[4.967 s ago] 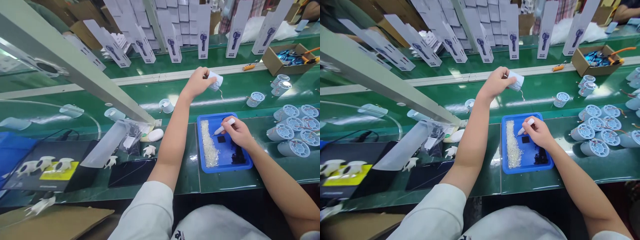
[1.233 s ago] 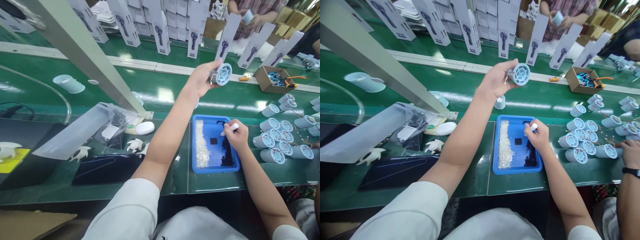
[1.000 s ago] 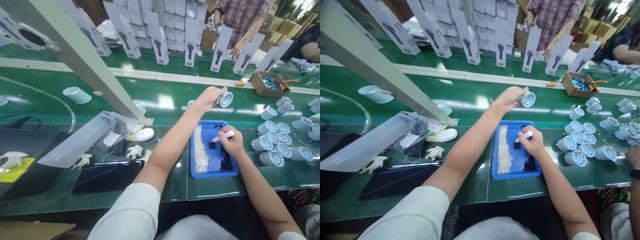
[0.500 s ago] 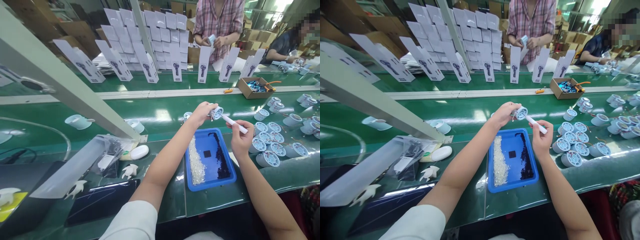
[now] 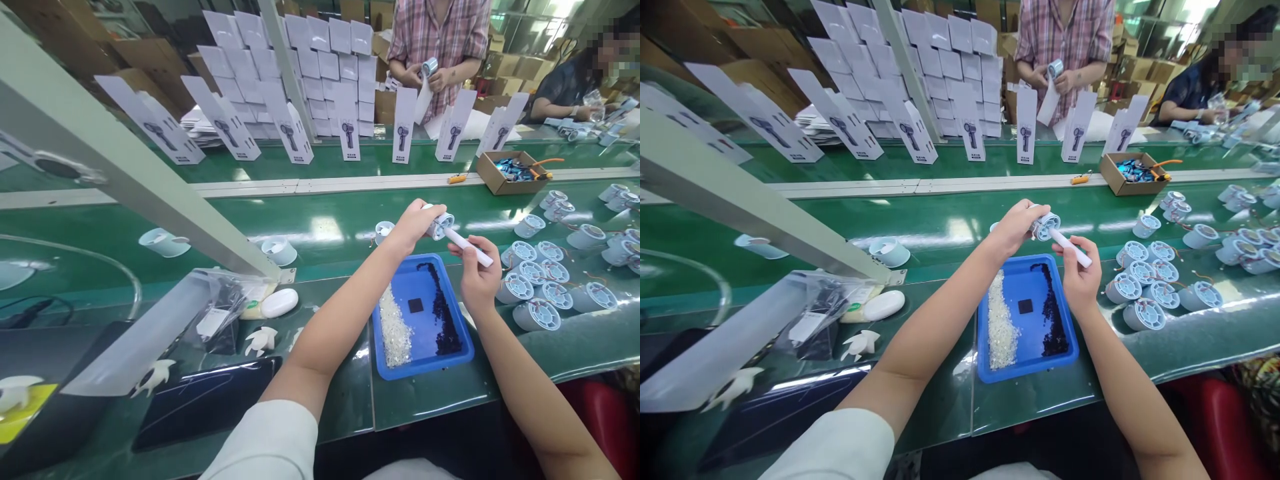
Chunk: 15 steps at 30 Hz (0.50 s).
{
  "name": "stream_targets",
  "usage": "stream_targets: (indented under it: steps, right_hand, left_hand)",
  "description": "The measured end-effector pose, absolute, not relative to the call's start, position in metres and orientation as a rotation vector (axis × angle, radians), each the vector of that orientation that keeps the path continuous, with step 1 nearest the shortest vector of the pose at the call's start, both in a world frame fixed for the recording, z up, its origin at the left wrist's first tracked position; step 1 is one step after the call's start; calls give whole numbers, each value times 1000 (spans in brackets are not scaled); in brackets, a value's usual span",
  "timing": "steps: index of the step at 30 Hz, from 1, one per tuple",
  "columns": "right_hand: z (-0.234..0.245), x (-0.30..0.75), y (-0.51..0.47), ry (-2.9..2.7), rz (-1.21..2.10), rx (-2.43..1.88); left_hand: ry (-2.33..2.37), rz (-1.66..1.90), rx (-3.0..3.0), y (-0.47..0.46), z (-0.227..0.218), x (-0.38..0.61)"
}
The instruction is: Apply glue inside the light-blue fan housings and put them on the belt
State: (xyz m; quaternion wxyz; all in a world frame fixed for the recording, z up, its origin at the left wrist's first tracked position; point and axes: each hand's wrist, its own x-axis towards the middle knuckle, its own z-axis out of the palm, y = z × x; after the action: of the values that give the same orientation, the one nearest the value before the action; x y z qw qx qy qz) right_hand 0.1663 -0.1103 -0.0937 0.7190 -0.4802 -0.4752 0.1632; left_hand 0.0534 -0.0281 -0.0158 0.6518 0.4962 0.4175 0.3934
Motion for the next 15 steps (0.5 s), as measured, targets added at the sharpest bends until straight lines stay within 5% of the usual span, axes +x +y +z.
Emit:
stream_targets:
  steps: [7,15]
  right_hand:
    - [-84,163,-121,-1370,606,-1354]
    - [-83,159,-128,-1402,700,-1264]
  left_hand:
    - [887,1457,1024,-39,-20,66]
    - [965,1421,905,-48,-26,70]
